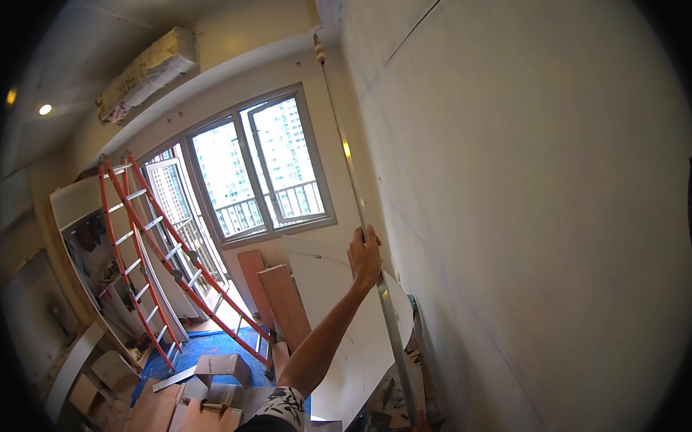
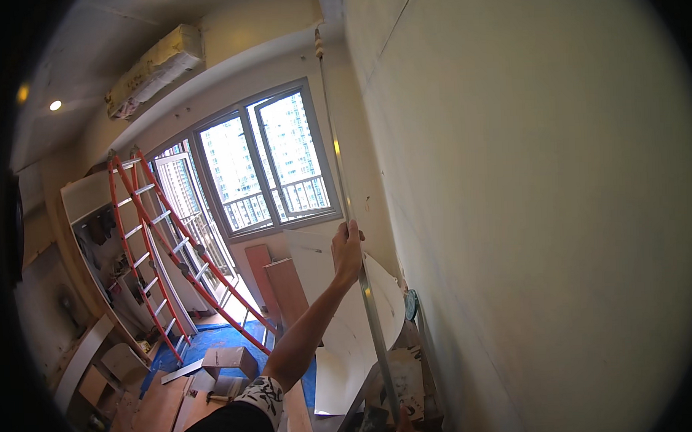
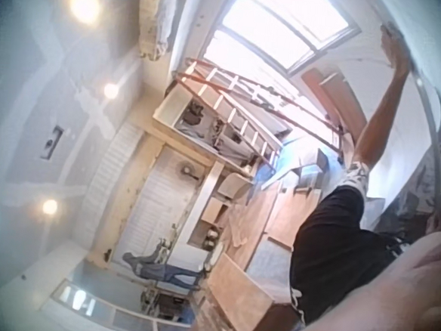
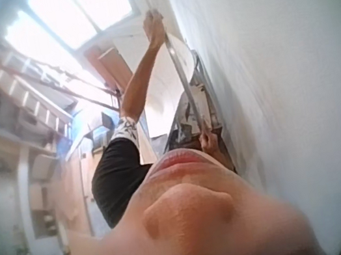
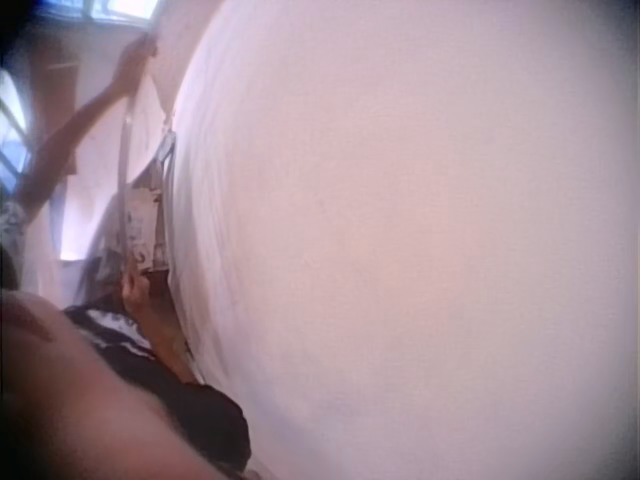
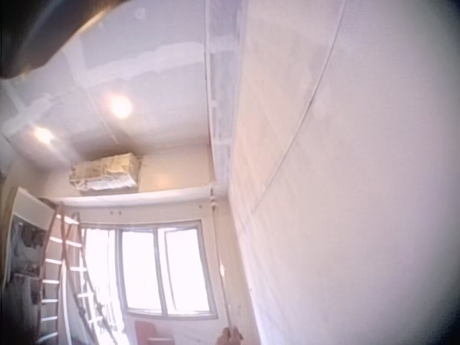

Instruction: The person uses a long metal bar to measure a wall panel and a gap in a corner, then adjusts and fits a curved white panel against the wall.

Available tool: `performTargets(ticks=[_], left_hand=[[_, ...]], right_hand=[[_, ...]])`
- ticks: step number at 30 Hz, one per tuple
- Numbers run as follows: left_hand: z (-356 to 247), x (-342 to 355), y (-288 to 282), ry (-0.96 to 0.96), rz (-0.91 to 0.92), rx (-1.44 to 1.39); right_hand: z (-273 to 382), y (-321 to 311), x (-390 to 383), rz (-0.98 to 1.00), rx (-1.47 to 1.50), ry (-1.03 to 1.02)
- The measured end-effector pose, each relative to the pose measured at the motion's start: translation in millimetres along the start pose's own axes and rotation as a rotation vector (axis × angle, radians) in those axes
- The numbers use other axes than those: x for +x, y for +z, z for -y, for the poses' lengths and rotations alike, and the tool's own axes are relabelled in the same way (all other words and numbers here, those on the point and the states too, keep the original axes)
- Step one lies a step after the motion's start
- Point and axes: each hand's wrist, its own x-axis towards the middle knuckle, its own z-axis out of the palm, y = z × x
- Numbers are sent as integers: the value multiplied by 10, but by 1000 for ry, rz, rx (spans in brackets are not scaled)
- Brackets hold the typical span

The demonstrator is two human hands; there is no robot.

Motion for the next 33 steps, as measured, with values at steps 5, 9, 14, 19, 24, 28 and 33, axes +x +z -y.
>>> performTargets(ticks=[5, 9, 14, 19, 24, 28, 33], left_hand=[[130, -78, -92, -59, 33, 23], [176, -187, -144, -122, 136, -183], [-26, -99, -209, -177, 243, -498], [-279, 98, -270, -205, 294, -472], [-122, 416, -339, -188, 332, -443], [75, 658, -388, -178, 368, -455], [444, 1048, -342, -187, 426, -511]], right_hand=[[55, -36, 30, -13, -50, 9], [133, -42, -16, -49, -136, 3], [303, -57, 26, -102, -312, -117], [459, -13, 143, -203, -583, -390], [468, 245, 258, -278, -744, -521], [339, 615, 249, -252, -587, -343], [89, 1004, 445, -284, -619, -236]])
